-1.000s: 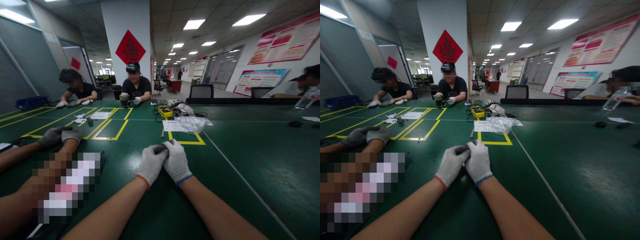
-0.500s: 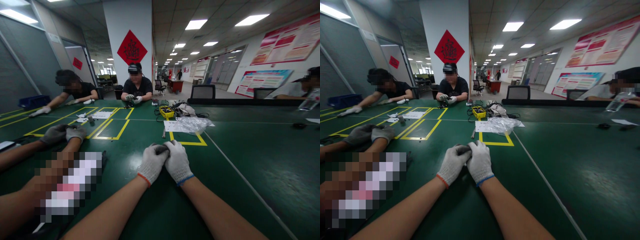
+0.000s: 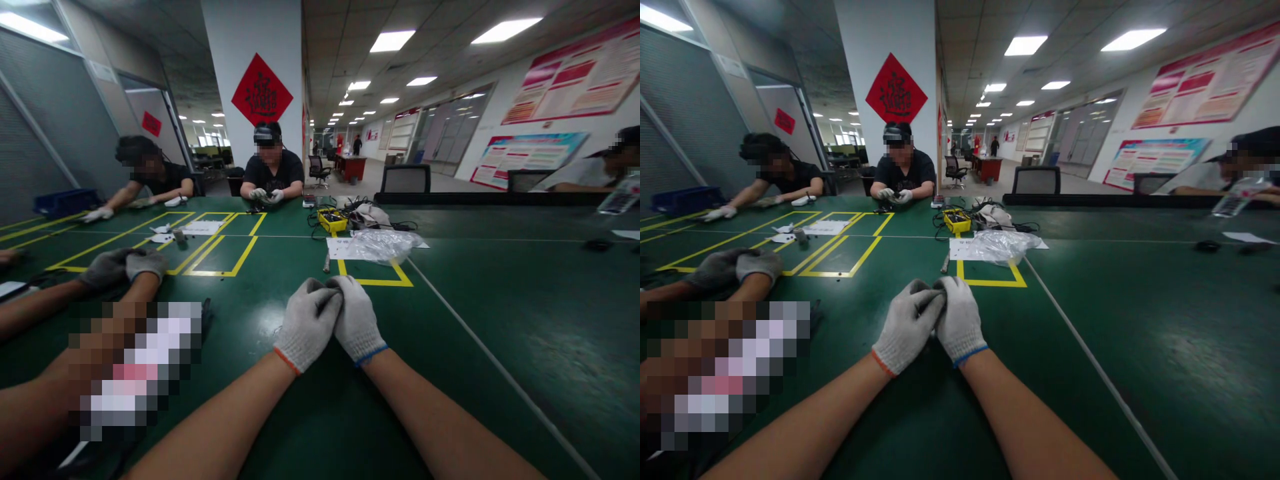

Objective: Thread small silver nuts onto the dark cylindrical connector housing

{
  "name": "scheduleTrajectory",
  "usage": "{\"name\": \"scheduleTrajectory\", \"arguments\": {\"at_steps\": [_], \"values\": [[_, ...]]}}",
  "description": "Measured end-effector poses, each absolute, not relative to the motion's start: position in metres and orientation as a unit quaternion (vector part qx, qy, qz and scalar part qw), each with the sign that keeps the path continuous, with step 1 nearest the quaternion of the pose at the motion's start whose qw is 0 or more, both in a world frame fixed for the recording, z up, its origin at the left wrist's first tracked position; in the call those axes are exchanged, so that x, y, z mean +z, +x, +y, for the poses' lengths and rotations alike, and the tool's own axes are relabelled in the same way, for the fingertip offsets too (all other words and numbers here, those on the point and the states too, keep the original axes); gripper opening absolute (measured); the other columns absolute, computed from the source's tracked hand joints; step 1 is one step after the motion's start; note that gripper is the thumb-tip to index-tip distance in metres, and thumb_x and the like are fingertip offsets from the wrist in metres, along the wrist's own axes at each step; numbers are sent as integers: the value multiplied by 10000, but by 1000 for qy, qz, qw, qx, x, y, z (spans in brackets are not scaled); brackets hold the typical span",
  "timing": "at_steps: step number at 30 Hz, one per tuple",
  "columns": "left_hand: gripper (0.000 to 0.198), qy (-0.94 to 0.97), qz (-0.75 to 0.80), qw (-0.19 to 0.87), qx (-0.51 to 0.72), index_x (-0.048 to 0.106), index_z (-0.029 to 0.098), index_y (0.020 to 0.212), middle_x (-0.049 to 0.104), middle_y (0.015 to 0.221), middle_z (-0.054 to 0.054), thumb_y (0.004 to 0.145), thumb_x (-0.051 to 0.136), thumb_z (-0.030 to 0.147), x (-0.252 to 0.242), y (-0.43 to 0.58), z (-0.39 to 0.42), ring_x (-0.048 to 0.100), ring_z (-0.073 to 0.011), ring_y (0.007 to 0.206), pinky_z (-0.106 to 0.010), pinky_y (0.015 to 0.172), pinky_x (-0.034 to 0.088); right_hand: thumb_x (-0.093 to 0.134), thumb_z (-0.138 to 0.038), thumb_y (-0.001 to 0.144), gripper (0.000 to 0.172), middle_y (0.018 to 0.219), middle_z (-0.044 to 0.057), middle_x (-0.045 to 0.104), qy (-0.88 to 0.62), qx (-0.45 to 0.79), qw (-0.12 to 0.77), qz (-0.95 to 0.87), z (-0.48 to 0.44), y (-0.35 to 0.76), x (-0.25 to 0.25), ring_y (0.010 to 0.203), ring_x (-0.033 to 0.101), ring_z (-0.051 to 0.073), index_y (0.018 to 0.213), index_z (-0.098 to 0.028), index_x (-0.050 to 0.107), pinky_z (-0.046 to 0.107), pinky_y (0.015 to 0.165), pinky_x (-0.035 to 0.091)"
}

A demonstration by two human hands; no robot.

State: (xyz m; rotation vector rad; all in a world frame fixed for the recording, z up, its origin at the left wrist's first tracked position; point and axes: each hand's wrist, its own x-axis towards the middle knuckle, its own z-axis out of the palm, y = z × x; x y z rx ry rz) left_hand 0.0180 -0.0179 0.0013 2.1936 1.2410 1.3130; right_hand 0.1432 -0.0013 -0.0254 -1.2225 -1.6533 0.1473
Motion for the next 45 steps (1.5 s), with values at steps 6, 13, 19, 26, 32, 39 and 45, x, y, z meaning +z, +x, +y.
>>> {"name": "scheduleTrajectory", "arguments": {"at_steps": [6, 13, 19, 26, 32, 39, 45], "values": [[321, 853, 334, 15, 400, 769, 201, 1179, 634, 1059, -121, 987, 542, 323, 8, 7, -20, 592, -260, 992, -420, 850, 539, 559, -252, 792, 158, 863, 46, 707, -466, 228, 622, -586, -2, 143, -22, 833, 647, 235, 896, -214, 672, 364, 775, 526], [286, 823, 358, 116, 425, 775, 258, 1177, 608, 1155, -102, 979, 576, 315, 7, 5, -18, 588, -255, 1087, -425, 924, 531, 624, -276, 716, 200, 860, 26, 718, -406, 368, 669, -502, 1, 132, -20, 857, 665, 227, 901, -217, 671, 364, 811, 552], [290, 825, 364, 122, 415, 759, 256, 1188, 597, 1167, -100, 958, 587, 295, 6, 6, -18, 587, -265, 1104, -448, 955, 528, 619, -236, 736, 206, 879, 26, 721, -402, 398, 674, -475, 3, 134, -18, 916, 672, 238, 927, -224, 696, 373, 850, 561], [418, 815, 354, 130, 439, 625, 214, 1353, 586, 1223, -119, 947, 588, 308, 4, 6, -16, 596, -261, 1125, -438, 968, 539, 681, -307, 714, 232, 875, 26, 727, -383, 357, 699, -487, 3, 129, -21, 844, 665, 225, 930, -224, 676, 367, 794, 567], [278, 830, 340, 95, 432, 725, 229, 1178, 593, 1167, -107, 941, 595, 295, 4, 6, -20, 606, -253, 1087, -424, 946, 546, 625, -274, 737, 269, 944, 39, 738, -405, 297, 672, -544, 5, 135, -28, 908, 680, 236, 995, -223, 682, 376, 832, 560], [332, 678, 593, -3, 434, 747, 212, 1163, 642, 1162, -131, 954, 499, 286, 3, -18, 13, 621, -294, 1138, -461, 1004, 507, 617, -323, 752, 114, 767, 25, 684, -472, 196, 641, -573, 1, 136, -19, 742, 644, 216, 814, -228, 620, 351, 706, 539], [431, 551, 803, -25, 226, 709, 202, 1265, 489, 1532, -203, 914, 543, 389, 0, -40, 40, 477, -414, 1386, -643, 1138, 329, 626, -363, 737, 132, 699, 13, 652, -490, 201, 626, -573, 1, 138, -17, 683, 609, 204, 750, -233, 602, 333, 645, 511]]}}
